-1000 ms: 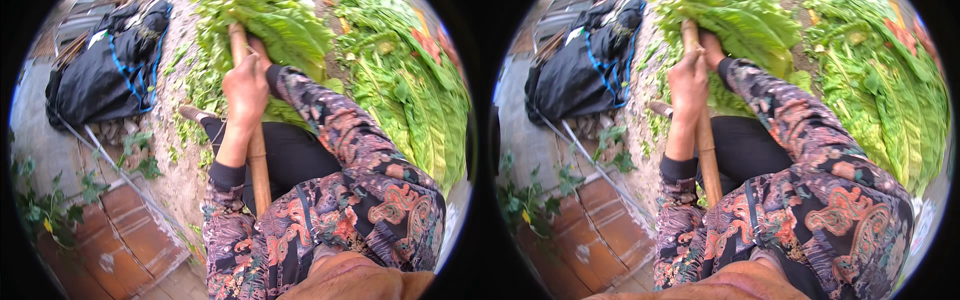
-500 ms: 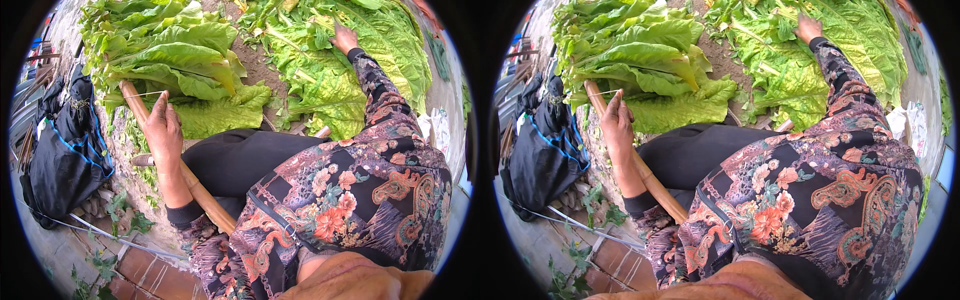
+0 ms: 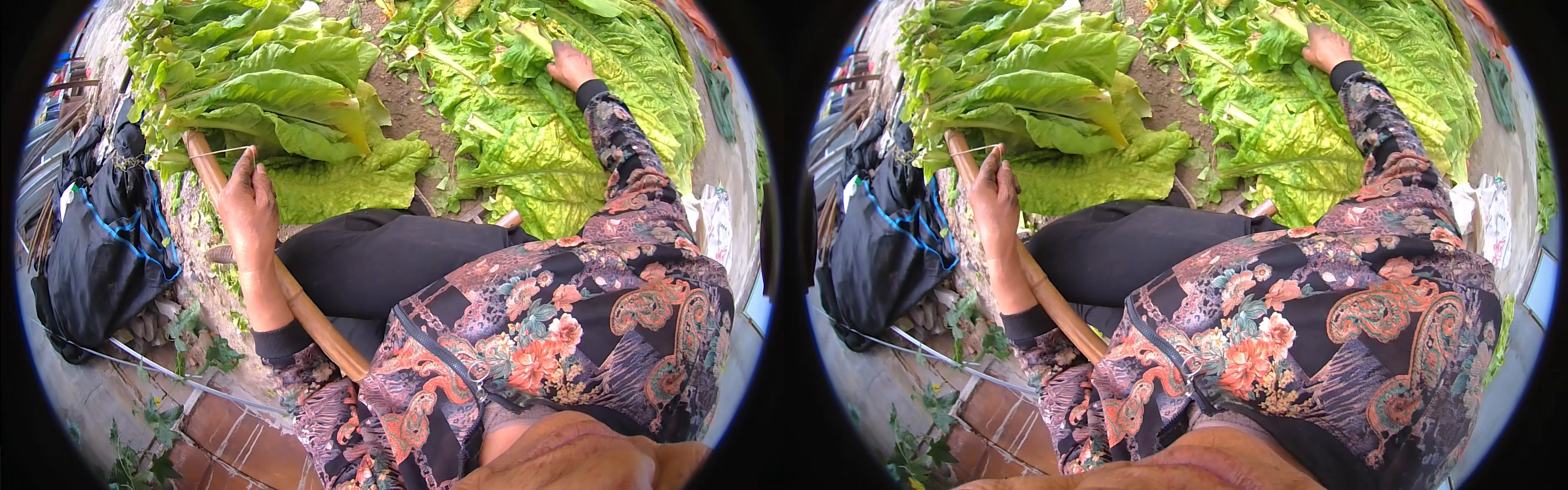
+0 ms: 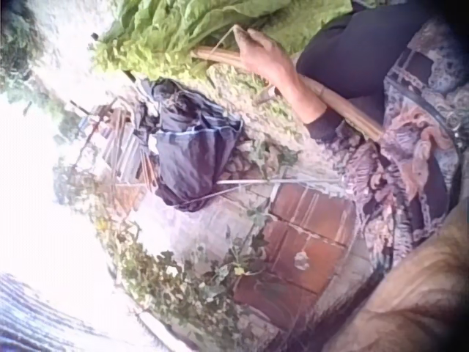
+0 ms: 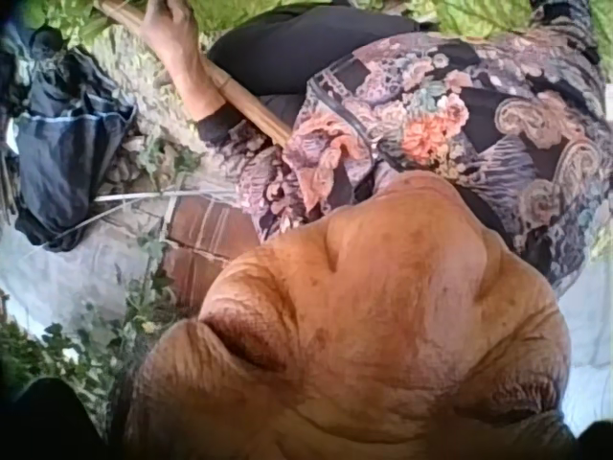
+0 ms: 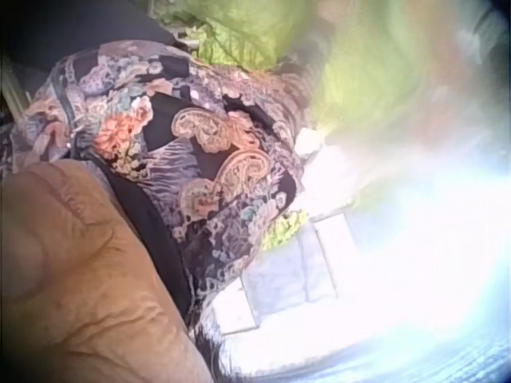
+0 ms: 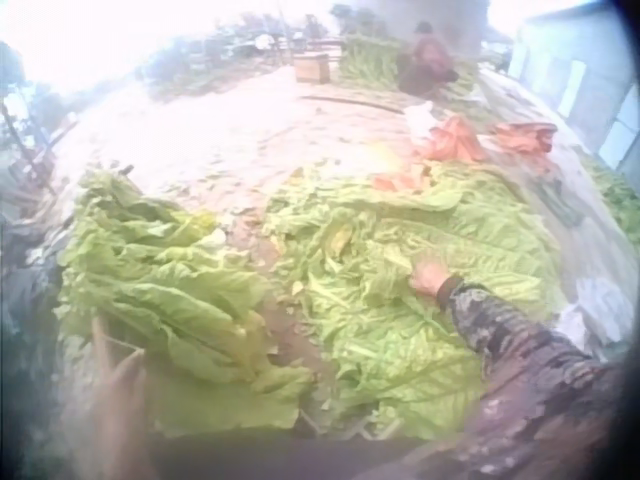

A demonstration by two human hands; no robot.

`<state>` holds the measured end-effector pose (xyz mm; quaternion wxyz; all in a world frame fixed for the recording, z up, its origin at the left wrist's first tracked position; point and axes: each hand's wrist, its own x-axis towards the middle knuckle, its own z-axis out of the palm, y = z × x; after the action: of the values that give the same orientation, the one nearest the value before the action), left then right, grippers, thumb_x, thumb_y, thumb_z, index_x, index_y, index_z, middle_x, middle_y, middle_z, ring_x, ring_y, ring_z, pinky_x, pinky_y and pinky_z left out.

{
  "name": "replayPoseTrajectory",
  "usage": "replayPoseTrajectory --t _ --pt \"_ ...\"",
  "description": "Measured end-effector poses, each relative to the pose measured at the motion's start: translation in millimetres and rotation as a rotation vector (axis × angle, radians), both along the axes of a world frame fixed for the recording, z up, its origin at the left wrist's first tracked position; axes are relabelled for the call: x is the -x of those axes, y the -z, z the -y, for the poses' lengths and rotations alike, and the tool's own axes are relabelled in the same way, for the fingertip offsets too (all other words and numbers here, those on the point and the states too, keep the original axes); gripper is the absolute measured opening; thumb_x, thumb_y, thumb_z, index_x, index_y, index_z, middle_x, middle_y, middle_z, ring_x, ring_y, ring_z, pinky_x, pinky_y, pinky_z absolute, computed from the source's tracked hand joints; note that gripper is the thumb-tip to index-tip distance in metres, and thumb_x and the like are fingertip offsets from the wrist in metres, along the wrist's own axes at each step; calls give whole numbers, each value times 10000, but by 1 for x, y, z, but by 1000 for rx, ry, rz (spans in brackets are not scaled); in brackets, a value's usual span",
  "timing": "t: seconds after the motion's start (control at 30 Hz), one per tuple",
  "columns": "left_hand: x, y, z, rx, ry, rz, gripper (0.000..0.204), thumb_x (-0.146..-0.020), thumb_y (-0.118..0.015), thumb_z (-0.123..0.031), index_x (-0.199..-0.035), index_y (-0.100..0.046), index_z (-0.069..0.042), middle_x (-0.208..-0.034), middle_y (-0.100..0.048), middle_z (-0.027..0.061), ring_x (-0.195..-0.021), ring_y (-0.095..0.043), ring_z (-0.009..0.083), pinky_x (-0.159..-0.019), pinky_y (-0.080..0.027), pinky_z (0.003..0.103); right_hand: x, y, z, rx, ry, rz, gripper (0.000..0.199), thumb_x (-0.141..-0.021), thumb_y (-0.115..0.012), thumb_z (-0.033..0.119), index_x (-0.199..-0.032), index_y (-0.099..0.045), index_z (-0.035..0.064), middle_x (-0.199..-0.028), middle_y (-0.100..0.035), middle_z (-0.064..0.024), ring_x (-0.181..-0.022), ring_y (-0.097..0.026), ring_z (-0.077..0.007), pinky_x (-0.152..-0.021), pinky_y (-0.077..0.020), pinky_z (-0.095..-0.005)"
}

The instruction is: The person sits on the ground and repeatedly picks up large green leaves, wraps them around a bamboo stick, and ties them with string. The person continues this process for multiple leaves, stacking the tied bundles nearby.

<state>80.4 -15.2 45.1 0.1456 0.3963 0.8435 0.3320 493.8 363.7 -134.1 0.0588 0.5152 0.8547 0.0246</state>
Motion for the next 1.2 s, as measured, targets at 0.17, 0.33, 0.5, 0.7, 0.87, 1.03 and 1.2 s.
replayPoseTrajectory --t 0.17,0.33,0.5,0.7,0.87,1.03,1.2 --pt "-2 -1 -3 55 10 -107 329 -892 -535 -101 -1183 -556 49 -1076 -633 207 -889 -644 239 -787 -487 317 -2 35 12 -11 -81 -112 541 -711 -680 144 -1222 -503 137 -1185 -494 -128 -1011 -553 -341 -836 -459 -451" --pt "0 1 -1 29 32 -128 333 -881 -550 -111 -1178 -563 40 -993 -653 214 -816 -648 228 -748 -489 312 -3 16 7 -49 -137 -116 482 -723 -670 142 -1184 -532 120 -1180 -501 -130 -1051 -524 -326 -865 -444 -428" --pt "1 4 -9 20 55 -162 366 -868 -581 -142 -1183 -557 41 -806 -664 161 -613 -579 163 -626 -473 294 -33 6 -23 -238 -180 -566 386 -767 -613 146 -1140 -542 78 -1002 -600 -173 -947 -565 -359 -813 -460 -424" --pt "2 -4 -8 -204 45 285 682 -770 -737 -136 -1294 -390 128 -651 -489 -26 -556 -420 28 -475 -335 167 104 -172 79 266 -446 -1037 442 -757 -600 8 -1188 -509 -25 -1067 -612 -111 -972 -564 -155 -869 -434 -272" --pt "6 -3 -16 -204 213 74 772 -682 -801 -248 -1281 -430 68 -811 -618 54 -732 -558 104 -662 -474 258 228 -190 156 839 -761 -1121 462 -755 -592 -54 -1205 -492 -35 -1123 -583 -54 -1022 -526 -106 -918 -405 -247" --pt "3 11 -15 -624 244 306 432 -685 -640 74 -1101 -547 2 -928 -647 141 -899 -628 270 -767 -494 340 308 -176 198 1249 -756 -1314 415 -831 -606 39 -1222 -493 -37 -1168 -576 -64 -1051 -533 -121 -936 -417 -261" --pt "7 13 -18 -116 186 -166 523 -783 -660 -196 -1214 -490 46 -767 -657 118 -716 -632 244 -692 -498 326 292 -164 108 1169 -495 -1548 371 -848 -579 54 -1206 -512 -11 -1075 -630 -77 -967 -594 -146 -871 -461 -276"
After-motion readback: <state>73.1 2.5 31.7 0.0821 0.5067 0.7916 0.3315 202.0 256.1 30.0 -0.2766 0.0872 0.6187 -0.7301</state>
